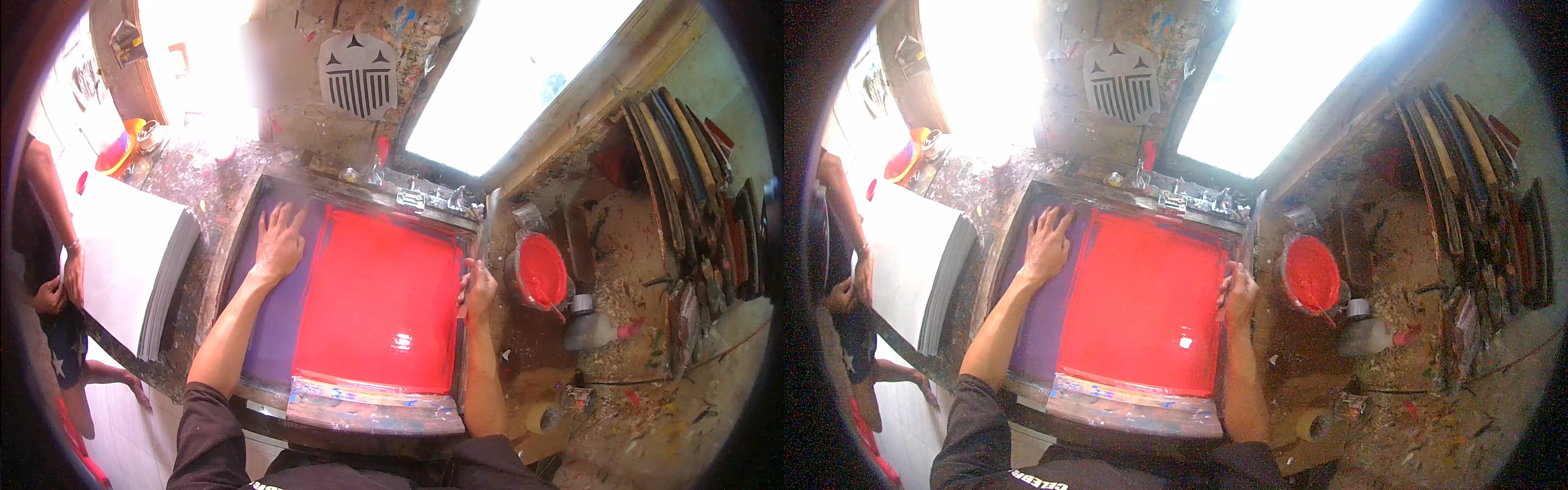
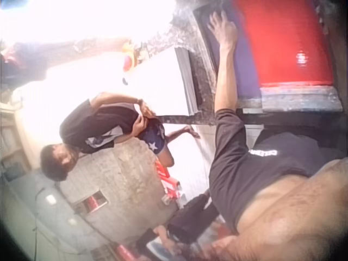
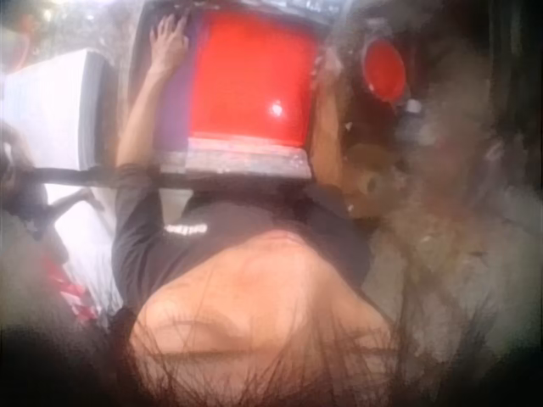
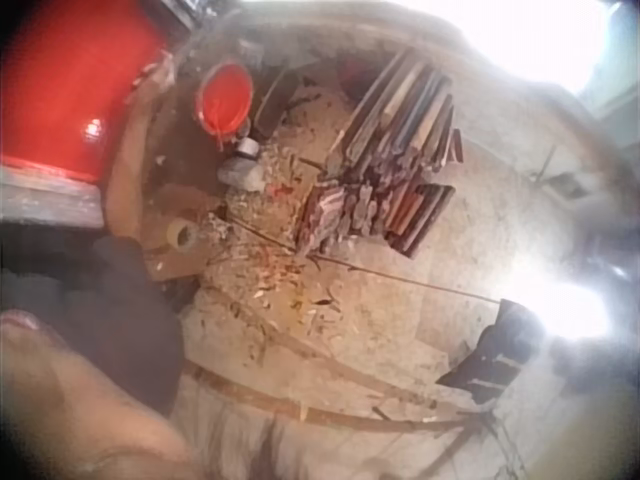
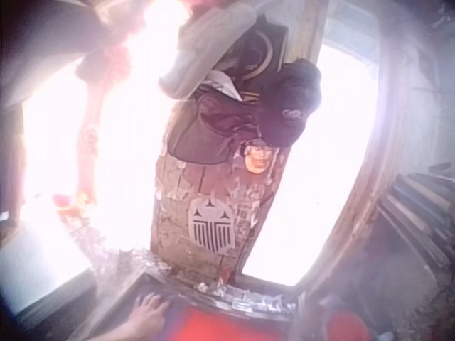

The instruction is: The person uses a squeegee to pull red ink across a screen printing frame, transferring a design onto a white bag. After completing the print, the person lifts the bag to show the red logo and hands it to a coworker.

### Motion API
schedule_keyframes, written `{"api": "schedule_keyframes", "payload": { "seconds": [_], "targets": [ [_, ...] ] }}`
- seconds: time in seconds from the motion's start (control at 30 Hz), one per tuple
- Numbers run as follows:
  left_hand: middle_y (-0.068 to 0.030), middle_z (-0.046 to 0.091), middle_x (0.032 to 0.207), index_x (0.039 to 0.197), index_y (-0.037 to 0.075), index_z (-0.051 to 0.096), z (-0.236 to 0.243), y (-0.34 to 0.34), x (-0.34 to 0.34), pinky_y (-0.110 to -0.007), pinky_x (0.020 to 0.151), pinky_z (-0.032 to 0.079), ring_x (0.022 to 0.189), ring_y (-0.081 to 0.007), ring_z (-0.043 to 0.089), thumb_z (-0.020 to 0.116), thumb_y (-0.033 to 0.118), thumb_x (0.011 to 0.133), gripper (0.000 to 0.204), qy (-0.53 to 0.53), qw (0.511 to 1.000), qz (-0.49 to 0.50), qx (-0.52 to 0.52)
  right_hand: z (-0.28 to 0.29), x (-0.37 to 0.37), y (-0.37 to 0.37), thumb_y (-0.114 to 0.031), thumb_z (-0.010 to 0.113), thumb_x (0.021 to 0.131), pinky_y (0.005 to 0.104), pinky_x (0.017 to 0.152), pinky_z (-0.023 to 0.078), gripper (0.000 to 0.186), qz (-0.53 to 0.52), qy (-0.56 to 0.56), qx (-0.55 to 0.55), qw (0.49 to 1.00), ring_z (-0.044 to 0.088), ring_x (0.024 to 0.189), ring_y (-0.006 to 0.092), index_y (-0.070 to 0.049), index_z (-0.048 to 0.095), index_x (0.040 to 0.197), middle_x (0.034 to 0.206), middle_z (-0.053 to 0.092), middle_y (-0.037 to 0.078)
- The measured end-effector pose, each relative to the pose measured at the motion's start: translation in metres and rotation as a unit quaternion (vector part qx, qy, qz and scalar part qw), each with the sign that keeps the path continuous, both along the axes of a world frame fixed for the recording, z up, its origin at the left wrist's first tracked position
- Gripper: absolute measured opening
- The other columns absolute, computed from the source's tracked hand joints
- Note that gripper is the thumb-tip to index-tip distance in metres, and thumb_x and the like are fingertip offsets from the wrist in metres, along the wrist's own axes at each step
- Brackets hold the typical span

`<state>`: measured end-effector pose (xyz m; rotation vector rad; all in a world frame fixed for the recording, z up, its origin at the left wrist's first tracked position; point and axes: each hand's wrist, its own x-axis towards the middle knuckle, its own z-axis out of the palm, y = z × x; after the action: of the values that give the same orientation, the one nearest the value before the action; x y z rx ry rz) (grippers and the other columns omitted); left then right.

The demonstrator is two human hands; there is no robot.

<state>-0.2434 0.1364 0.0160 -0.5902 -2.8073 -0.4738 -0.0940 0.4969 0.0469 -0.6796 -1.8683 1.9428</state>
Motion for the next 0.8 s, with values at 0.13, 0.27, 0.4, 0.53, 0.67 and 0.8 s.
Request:
{"api": "schedule_keyframes", "payload": {
  "seconds": [0.13, 0.27, 0.4, 0.53, 0.67, 0.8],
  "targets": [
    [-0.0205, 0.039, 0.143, 0.143, 0.013, 0.042, 0.002, -0.001, -0.001, -0.058, 0.115, 0.02, 0.139, -0.0359, 0.03, 0.053, 0.014, 0.086, 0.059, -0.007, 1.0, 0.002, -0.002, 0.007, 0.0, -0.011, -0.038, 0.043, 0.102, 0.0253, 0.033, 0.036, 0.045, -0.019, 0.026, 0.015, 0.999, 0.043, 0.037, 0.009, 0.004, 0.056, 0.113, 0.059, 0.049, 0.001],
    [-0.0207, 0.039, 0.144, 0.144, 0.013, 0.041, 0.002, -0.002, 0.0, -0.058, 0.115, 0.02, 0.14, -0.0358, 0.03, 0.052, 0.013, 0.086, 0.059, -0.012, 1.0, 0.004, -0.006, 0.006, -0.002, -0.01, -0.035, 0.042, 0.103, 0.0248, 0.034, 0.036, 0.042, -0.012, 0.006, 0.02, 1.0, 0.044, 0.038, 0.0083, 0.003, 0.058, 0.112, 0.058, 0.05, 0.0],
    [-0.0207, 0.039, 0.143, 0.143, 0.012, 0.041, -0.001, 0.0, -0.001, -0.058, 0.115, 0.02, 0.139, -0.0358, 0.031, 0.052, 0.013, 0.086, 0.059, -0.004, 1.0, 0.001, 0.001, -0.005, -0.001, 0.005, -0.034, 0.041, 0.103, 0.0249, 0.034, 0.036, 0.041, 0.023, -0.018, 0.007, 1.0, 0.045, 0.038, 0.0081, 0.003, 0.058, 0.112, 0.058, 0.049, 0.0],
    [-0.0205, 0.039, 0.143, 0.143, 0.012, 0.042, 0.0, -0.001, -0.001, -0.058, 0.115, 0.02, 0.14, -0.0356, 0.031, 0.052, 0.013, 0.085, 0.059, -0.012, 1.0, 0.003, 0.001, 0.005, -0.001, -0.008, -0.037, 0.043, 0.102, 0.0249, 0.033, 0.035, 0.044, -0.005, 0.018, 0.029, 0.999, 0.042, 0.037, 0.009, 0.004, 0.057, 0.112, 0.058, 0.049, 0.001],
    [-0.0203, 0.039, 0.144, 0.143, 0.011, 0.042, 0.001, -0.002, 0.0, -0.058, 0.115, 0.02, 0.14, -0.0354, 0.031, 0.052, 0.014, 0.085, 0.059, -0.009, 1.0, 0.003, 0.003, 0.004, -0.002, -0.006, -0.037, 0.043, 0.101, 0.0249, 0.033, 0.035, 0.043, -0.011, 0.008, 0.001, 1.0, 0.042, 0.037, 0.009, 0.003, 0.057, 0.112, 0.058, 0.049, 0.001],
    [-0.0203, 0.039, 0.143, 0.143, 0.011, 0.042, 0.001, -0.001, 0.0, -0.058, 0.115, 0.02, 0.139, -0.0359, 0.031, 0.052, 0.014, 0.085, 0.058, -0.011, 1.0, 0.004, 0.0, 0.001, -0.002, -0.004, -0.038, 0.043, 0.101, 0.0248, 0.033, 0.035, 0.043, -0.012, 0.023, 0.034, 0.999, 0.042, 0.037, 0.0089, 0.002, 0.057, 0.111, 0.059, 0.049, 0.001]
  ]
}}
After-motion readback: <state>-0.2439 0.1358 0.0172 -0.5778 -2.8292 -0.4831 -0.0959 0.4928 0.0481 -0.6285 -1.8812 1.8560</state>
